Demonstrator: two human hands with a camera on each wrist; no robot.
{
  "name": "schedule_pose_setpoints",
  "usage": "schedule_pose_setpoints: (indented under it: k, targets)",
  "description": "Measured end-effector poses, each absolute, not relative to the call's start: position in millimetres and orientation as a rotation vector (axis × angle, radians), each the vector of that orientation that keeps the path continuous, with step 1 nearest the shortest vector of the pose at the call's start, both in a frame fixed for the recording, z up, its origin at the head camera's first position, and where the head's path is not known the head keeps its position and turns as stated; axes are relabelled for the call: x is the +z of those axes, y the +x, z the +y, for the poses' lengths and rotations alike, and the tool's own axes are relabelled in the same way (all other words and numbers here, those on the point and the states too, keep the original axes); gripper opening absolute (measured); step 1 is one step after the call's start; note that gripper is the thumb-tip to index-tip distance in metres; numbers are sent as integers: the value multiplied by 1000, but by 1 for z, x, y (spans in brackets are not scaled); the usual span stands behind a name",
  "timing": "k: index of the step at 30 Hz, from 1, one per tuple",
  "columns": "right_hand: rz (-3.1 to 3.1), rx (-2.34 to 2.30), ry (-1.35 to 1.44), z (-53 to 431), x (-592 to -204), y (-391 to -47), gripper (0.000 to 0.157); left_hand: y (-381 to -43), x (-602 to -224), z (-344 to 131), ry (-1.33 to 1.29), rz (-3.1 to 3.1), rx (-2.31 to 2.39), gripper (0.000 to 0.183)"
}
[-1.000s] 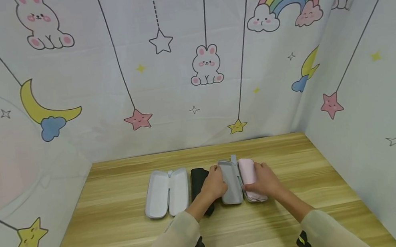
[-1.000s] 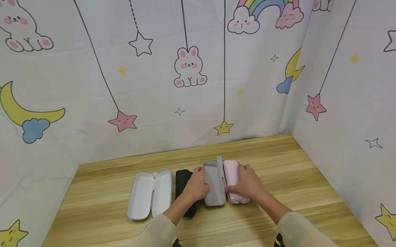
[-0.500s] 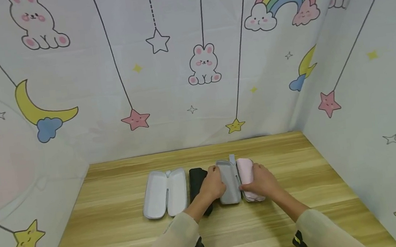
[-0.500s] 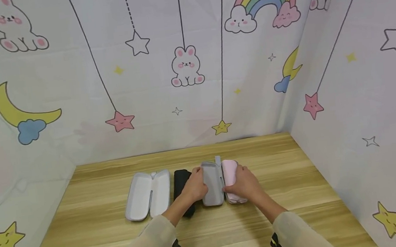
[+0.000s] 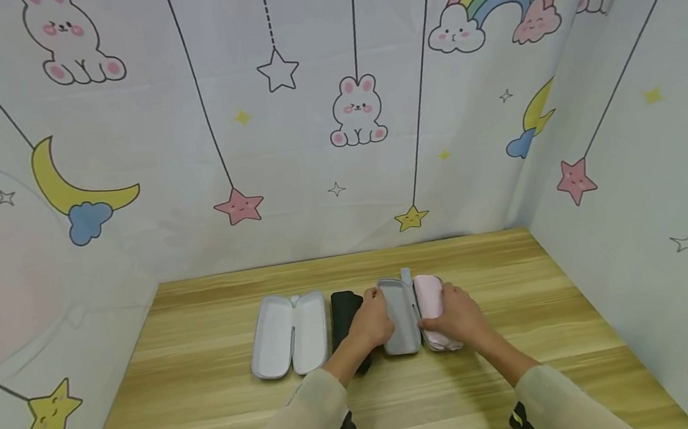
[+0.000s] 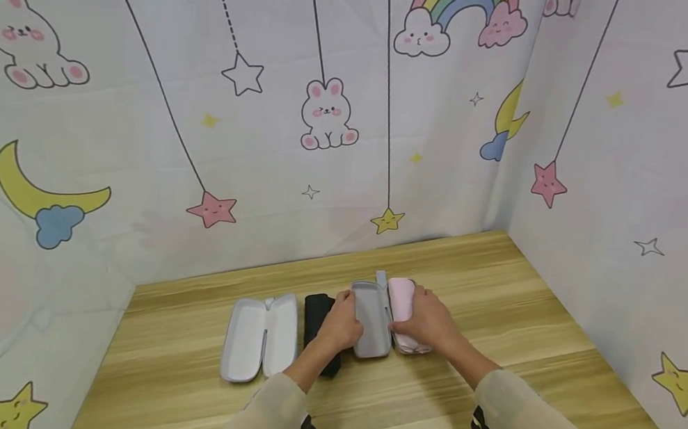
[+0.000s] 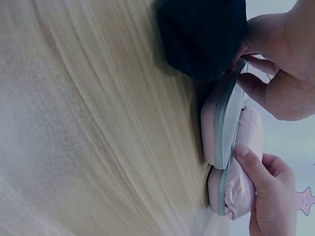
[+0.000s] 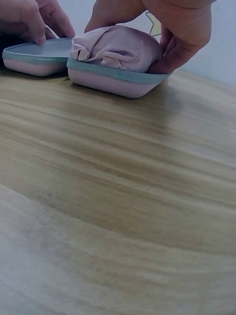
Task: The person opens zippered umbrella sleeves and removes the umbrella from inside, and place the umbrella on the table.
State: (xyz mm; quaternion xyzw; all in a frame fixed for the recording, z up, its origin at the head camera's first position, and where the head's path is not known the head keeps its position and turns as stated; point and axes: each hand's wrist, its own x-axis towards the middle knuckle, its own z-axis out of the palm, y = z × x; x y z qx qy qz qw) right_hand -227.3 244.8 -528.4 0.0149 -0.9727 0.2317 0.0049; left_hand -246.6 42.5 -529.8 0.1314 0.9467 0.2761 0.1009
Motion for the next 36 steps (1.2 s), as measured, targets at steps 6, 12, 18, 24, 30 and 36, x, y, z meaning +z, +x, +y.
schedule_pose_setpoints:
  k: [6,12,18,24,30,36]
  targets:
    - [-3012,775,26,247,-533,-228,74,-248,-529,42,389,2798,812,62]
    - [-2980,903,-16,252,-530,-232,70,-247,-527,42,401,2795,819,60]
    - [-2935,1066,-58,252,-523,-235,63,-247,-526,43,381,2788,855,61]
    - [-2902,1078,-15,248,-518,-234,64,-246,-526,44,381,2805,841,62]
    - [-2863,1094,15,245,-511,-234,64,-246,-526,43,381,2813,830,63]
    - [-2853,1116,13,242,-505,-235,67,-247,-527,44,377,2817,853,62]
